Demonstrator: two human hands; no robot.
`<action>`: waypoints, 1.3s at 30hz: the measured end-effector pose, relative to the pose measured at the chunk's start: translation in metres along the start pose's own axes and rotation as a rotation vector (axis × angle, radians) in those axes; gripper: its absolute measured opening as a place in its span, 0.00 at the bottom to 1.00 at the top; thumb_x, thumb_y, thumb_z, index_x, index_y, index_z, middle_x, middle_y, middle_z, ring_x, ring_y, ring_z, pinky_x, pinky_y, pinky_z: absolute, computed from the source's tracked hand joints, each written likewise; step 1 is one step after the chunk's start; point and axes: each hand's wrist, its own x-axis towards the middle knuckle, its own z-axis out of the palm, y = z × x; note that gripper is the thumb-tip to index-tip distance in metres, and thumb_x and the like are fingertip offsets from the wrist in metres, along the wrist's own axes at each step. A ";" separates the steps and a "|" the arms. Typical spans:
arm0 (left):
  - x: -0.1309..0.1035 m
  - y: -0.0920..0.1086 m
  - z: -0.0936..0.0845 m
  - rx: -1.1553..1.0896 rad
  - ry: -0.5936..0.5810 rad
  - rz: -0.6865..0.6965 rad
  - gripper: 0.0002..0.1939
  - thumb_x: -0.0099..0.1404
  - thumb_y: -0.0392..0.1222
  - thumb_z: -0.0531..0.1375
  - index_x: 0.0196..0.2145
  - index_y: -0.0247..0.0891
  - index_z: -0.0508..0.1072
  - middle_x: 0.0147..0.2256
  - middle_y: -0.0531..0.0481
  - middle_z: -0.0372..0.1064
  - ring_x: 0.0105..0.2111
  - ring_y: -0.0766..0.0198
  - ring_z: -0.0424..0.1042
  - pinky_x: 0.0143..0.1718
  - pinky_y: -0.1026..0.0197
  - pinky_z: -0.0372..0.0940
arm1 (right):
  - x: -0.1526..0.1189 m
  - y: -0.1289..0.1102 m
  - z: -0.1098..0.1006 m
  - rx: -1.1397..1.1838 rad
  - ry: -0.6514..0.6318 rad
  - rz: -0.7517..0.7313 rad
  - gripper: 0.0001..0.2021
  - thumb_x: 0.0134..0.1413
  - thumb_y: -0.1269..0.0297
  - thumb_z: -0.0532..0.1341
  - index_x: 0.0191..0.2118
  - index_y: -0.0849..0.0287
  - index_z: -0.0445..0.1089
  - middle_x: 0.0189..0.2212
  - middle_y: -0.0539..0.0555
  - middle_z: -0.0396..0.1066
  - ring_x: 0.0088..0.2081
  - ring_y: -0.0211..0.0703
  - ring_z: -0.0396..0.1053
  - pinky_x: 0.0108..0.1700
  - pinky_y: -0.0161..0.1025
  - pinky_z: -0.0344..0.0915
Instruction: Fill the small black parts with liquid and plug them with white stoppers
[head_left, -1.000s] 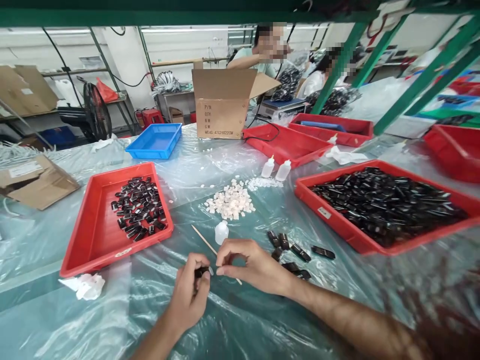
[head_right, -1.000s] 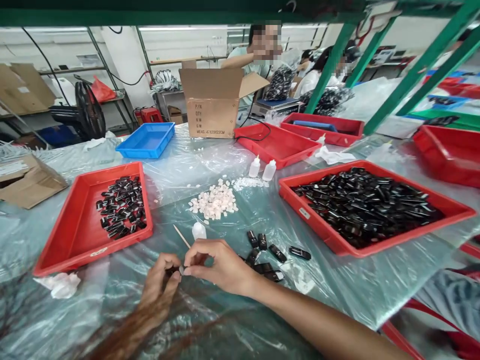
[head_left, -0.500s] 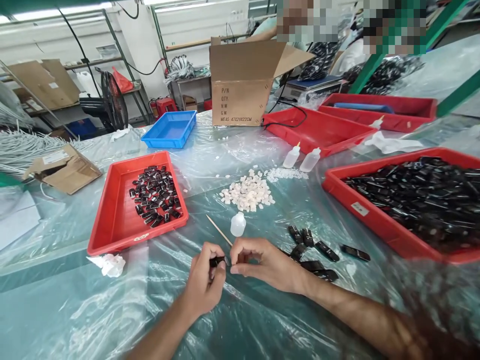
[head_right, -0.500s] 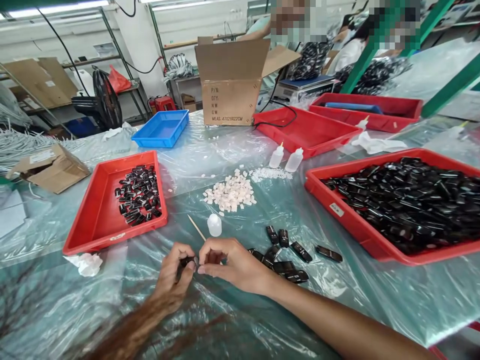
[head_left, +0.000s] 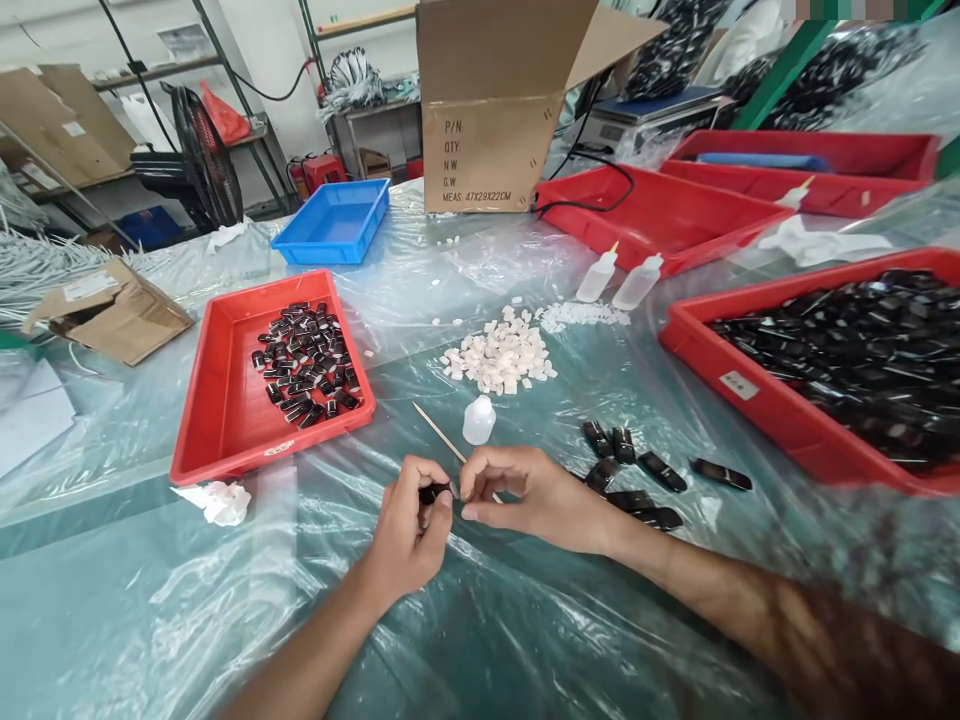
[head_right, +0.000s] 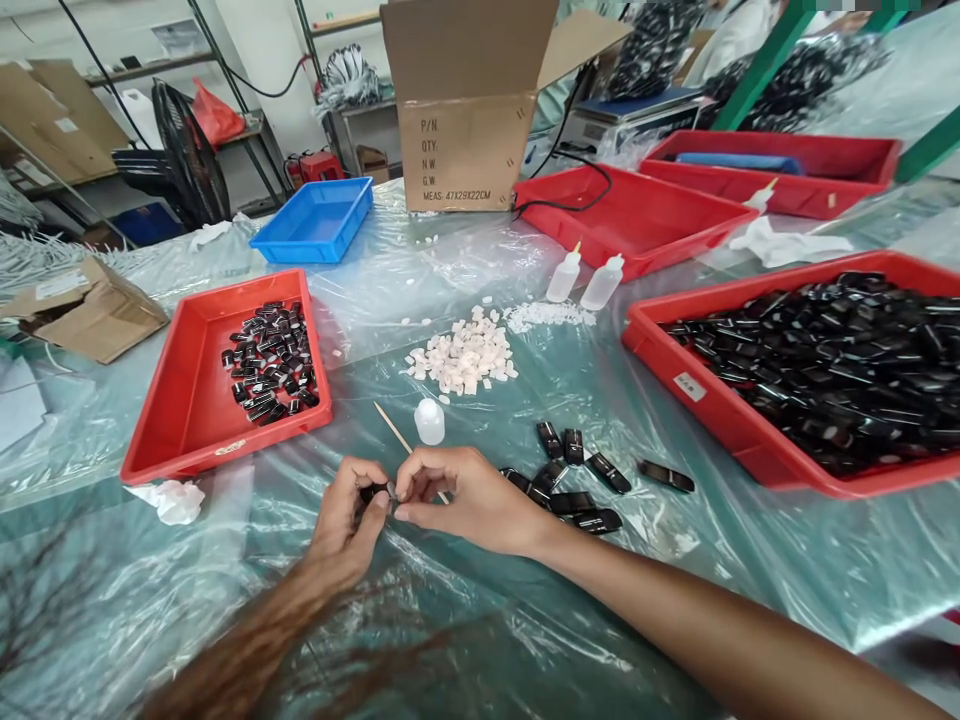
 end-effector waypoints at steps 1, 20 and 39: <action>0.000 0.000 0.000 -0.003 0.002 -0.001 0.11 0.77 0.54 0.55 0.42 0.45 0.65 0.27 0.59 0.61 0.22 0.66 0.57 0.25 0.62 0.53 | 0.000 0.000 0.000 0.006 -0.002 -0.011 0.09 0.58 0.59 0.73 0.36 0.56 0.76 0.32 0.48 0.74 0.33 0.38 0.70 0.39 0.37 0.67; 0.000 0.010 -0.001 -0.036 -0.062 -0.020 0.07 0.75 0.47 0.57 0.44 0.46 0.61 0.29 0.61 0.59 0.22 0.68 0.55 0.24 0.64 0.51 | 0.005 0.008 -0.006 0.109 -0.025 -0.010 0.12 0.58 0.54 0.76 0.37 0.58 0.81 0.33 0.50 0.74 0.30 0.34 0.67 0.28 0.32 0.63; -0.011 0.023 -0.008 0.074 -0.203 0.055 0.07 0.71 0.41 0.58 0.43 0.47 0.61 0.34 0.54 0.65 0.27 0.60 0.63 0.31 0.55 0.60 | 0.004 0.020 -0.009 0.289 -0.237 0.281 0.12 0.55 0.55 0.78 0.35 0.55 0.80 0.29 0.52 0.82 0.33 0.44 0.82 0.39 0.40 0.81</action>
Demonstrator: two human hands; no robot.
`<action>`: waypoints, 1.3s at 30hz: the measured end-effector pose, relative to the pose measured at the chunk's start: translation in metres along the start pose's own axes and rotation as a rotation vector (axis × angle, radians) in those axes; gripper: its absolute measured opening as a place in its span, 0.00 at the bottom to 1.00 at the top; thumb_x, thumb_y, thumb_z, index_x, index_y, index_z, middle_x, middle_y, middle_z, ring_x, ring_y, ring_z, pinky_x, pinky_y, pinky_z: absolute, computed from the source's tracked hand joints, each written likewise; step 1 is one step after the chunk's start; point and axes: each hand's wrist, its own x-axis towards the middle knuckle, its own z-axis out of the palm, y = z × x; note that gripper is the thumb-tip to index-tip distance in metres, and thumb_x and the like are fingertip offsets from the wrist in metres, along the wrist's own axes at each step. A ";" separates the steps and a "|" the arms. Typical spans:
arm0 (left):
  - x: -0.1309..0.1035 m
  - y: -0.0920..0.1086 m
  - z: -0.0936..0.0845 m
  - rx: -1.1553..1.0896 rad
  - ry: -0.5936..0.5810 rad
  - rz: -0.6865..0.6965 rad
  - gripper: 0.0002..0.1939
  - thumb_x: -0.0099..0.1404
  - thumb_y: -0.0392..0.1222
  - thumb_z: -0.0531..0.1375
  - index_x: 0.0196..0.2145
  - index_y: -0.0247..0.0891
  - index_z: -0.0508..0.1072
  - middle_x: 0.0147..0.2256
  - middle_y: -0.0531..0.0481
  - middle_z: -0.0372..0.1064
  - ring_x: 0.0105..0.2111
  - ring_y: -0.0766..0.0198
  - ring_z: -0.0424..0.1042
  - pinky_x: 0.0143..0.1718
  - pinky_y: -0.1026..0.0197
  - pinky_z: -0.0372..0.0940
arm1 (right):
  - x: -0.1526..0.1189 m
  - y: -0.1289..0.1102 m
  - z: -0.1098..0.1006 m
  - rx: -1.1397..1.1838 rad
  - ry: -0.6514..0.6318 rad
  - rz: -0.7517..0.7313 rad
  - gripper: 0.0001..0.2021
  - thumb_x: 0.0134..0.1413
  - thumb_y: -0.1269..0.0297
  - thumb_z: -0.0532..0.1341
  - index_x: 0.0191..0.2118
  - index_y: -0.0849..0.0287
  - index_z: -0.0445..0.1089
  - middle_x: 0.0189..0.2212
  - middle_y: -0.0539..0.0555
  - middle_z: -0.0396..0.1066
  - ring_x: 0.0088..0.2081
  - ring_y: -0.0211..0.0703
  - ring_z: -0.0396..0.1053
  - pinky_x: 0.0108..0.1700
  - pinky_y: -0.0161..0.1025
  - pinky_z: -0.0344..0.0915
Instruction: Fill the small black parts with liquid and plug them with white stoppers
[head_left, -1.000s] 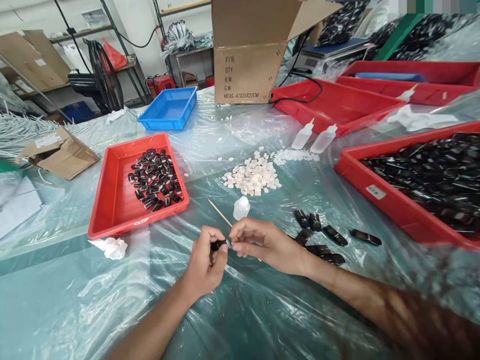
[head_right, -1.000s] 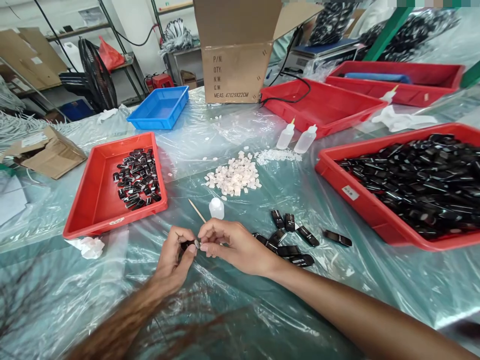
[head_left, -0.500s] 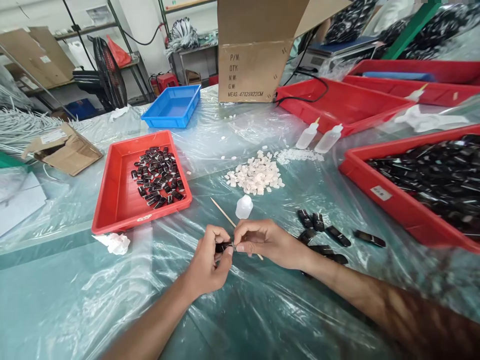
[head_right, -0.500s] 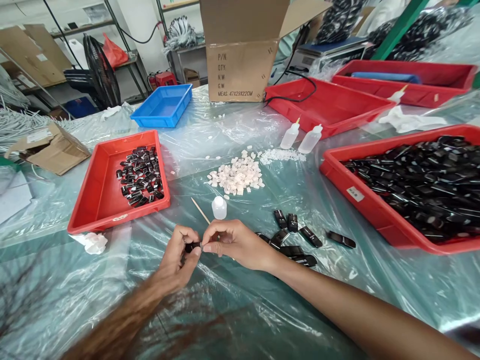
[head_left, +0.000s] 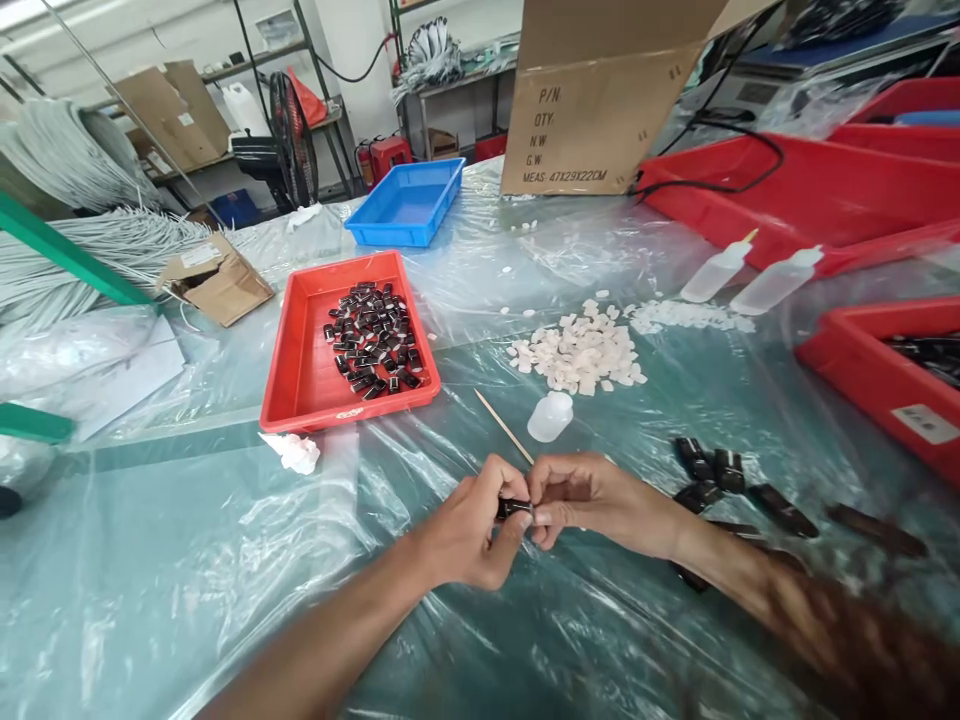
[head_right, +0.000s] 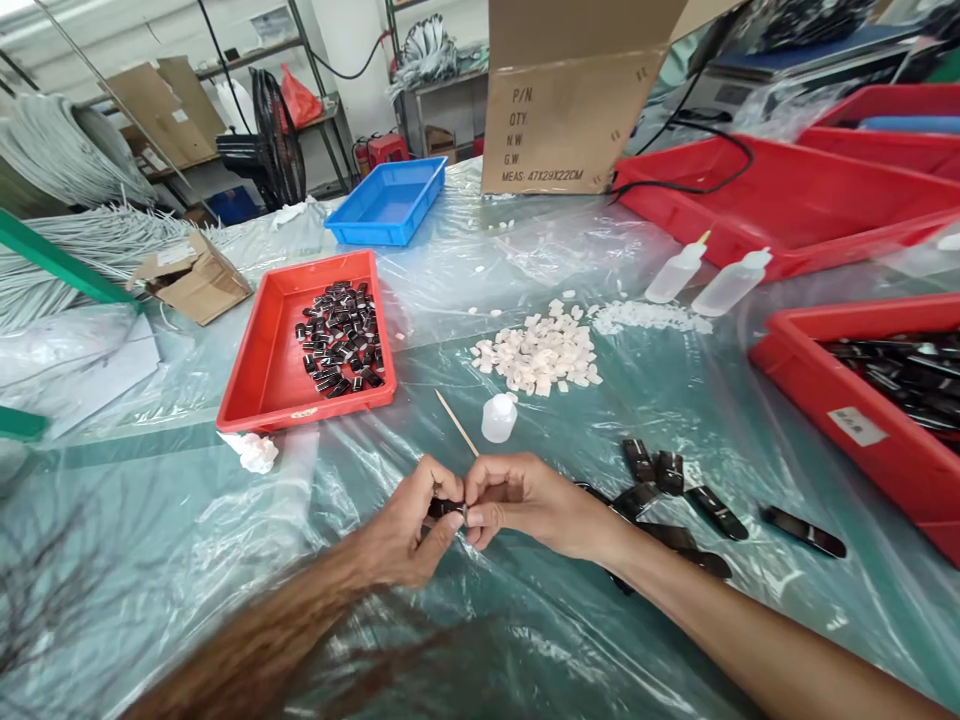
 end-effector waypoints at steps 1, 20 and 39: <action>0.000 0.001 0.000 0.005 -0.004 0.000 0.07 0.70 0.40 0.58 0.43 0.47 0.61 0.34 0.54 0.66 0.27 0.59 0.64 0.32 0.55 0.61 | 0.000 0.001 0.000 -0.003 0.000 0.007 0.12 0.55 0.54 0.78 0.35 0.55 0.80 0.29 0.53 0.82 0.33 0.44 0.82 0.39 0.41 0.81; 0.003 -0.035 0.005 -0.066 0.102 -0.099 0.12 0.76 0.46 0.56 0.53 0.50 0.59 0.26 0.65 0.48 0.23 0.67 0.51 0.27 0.64 0.50 | -0.032 -0.080 -0.078 -0.175 0.591 -0.624 0.18 0.56 0.48 0.74 0.38 0.56 0.72 0.24 0.44 0.68 0.21 0.33 0.66 0.23 0.33 0.67; 0.073 0.053 -0.183 0.785 0.534 -0.132 0.32 0.71 0.58 0.59 0.65 0.37 0.63 0.59 0.34 0.74 0.60 0.39 0.74 0.66 0.32 0.66 | -0.009 -0.069 -0.132 -0.542 0.867 -0.568 0.17 0.65 0.46 0.56 0.41 0.55 0.69 0.27 0.49 0.72 0.21 0.40 0.67 0.25 0.39 0.69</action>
